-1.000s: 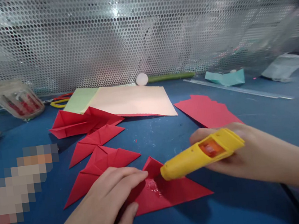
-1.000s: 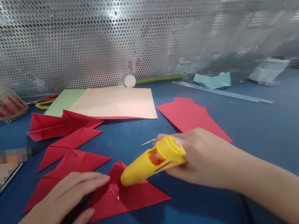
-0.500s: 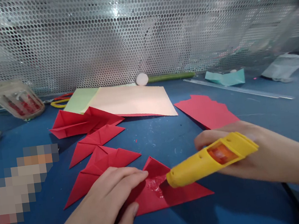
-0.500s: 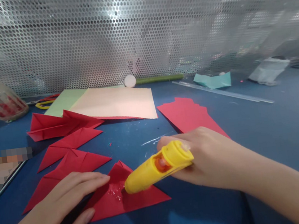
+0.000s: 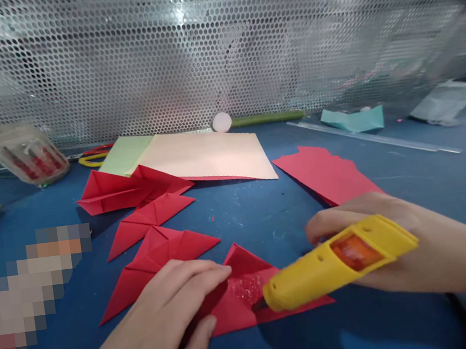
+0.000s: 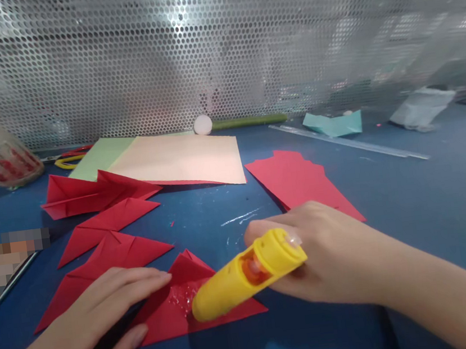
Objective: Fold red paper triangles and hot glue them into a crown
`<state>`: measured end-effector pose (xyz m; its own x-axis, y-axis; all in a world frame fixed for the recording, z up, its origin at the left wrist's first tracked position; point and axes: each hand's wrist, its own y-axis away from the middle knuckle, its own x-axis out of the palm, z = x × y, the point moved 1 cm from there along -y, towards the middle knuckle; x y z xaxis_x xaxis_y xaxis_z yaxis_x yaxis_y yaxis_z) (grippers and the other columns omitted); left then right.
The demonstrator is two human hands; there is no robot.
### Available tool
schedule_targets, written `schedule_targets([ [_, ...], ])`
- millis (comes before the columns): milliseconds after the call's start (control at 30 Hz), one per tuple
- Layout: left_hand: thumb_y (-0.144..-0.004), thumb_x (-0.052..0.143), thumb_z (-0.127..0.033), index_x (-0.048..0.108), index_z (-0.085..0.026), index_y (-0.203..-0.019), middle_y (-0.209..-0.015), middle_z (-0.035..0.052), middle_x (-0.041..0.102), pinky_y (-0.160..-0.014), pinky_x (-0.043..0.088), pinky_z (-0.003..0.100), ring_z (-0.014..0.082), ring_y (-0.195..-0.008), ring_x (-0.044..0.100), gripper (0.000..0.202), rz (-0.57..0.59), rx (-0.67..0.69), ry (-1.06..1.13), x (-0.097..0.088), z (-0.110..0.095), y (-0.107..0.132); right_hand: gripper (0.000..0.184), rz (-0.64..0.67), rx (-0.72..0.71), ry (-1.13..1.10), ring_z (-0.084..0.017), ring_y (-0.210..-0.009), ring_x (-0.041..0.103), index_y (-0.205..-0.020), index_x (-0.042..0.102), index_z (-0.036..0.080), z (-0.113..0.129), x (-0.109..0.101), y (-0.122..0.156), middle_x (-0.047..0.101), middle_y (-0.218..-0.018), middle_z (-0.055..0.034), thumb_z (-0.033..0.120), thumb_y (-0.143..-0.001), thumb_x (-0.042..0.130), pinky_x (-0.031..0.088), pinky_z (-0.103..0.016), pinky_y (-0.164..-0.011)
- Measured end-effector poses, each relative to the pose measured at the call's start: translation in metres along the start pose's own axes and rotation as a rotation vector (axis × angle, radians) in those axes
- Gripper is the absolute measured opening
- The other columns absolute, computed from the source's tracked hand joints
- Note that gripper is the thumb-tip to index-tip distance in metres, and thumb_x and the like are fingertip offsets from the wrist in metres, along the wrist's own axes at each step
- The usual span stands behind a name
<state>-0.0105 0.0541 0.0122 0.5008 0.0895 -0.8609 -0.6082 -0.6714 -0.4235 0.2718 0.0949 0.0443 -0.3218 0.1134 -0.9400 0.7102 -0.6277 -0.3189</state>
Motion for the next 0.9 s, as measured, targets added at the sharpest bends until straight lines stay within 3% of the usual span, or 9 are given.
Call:
schedule_targets([
  [233,-0.091,0.045,-0.019,0.047,-0.032,-0.131,-0.127,-0.0108,0.063,-0.104,0.030,0.009,0.0027,-0.118,0.057,0.042,-0.008,-0.010,-0.004,0.000,0.001,-0.002,0.010,-0.044,0.020,0.008,-0.009,-0.043,0.061,-0.081,0.046,0.029,0.000,0.004,0.002,0.064,-0.061,0.0116,0.027,-0.091,0.044,0.044,-0.022,-0.040],
  [433,-0.092,0.047,-0.021,0.046,-0.033,-0.132,-0.126,-0.0084,0.065,-0.101,0.041,0.014,0.0085,-0.115,0.061,0.042,0.002,-0.019,0.007,0.000,0.001,0.002,0.008,-0.107,0.011,-0.044,-0.011,-0.044,0.061,-0.087,0.049,0.029,0.002,0.008,0.002,0.067,-0.065,0.0097,0.031,-0.093,0.046,0.044,-0.022,-0.040],
  [667,-0.091,0.049,-0.022,0.047,-0.035,-0.131,-0.125,-0.0070,0.066,-0.098,0.047,0.019,0.0131,-0.113,0.064,0.043,0.005,-0.042,0.015,-0.001,0.000,0.002,0.009,0.058,0.062,-0.093,-0.009,-0.044,0.058,-0.075,0.052,0.026,0.001,-0.001,0.001,0.063,-0.059,0.0101,0.023,-0.084,0.049,0.043,-0.021,-0.041],
  [800,-0.090,0.051,-0.021,0.046,-0.035,-0.133,-0.127,-0.0066,0.065,-0.099,0.047,0.020,0.0135,-0.115,0.063,0.045,0.018,-0.046,0.017,-0.001,0.000,0.004,0.010,0.027,0.030,-0.029,-0.008,-0.042,0.058,-0.076,0.054,0.026,-0.006,-0.007,0.004,0.063,-0.058,0.0097,0.021,-0.083,0.048,0.043,-0.019,-0.040],
  [900,-0.090,0.050,-0.020,0.047,-0.035,-0.131,-0.126,-0.0079,0.065,-0.099,0.046,0.018,0.0114,-0.115,0.063,0.043,0.019,-0.051,0.014,-0.002,0.000,0.002,0.014,0.000,0.009,0.116,-0.012,-0.043,0.062,-0.074,0.055,0.025,-0.012,-0.010,0.007,0.070,-0.063,0.0033,0.021,-0.083,0.045,0.045,-0.021,-0.038],
])
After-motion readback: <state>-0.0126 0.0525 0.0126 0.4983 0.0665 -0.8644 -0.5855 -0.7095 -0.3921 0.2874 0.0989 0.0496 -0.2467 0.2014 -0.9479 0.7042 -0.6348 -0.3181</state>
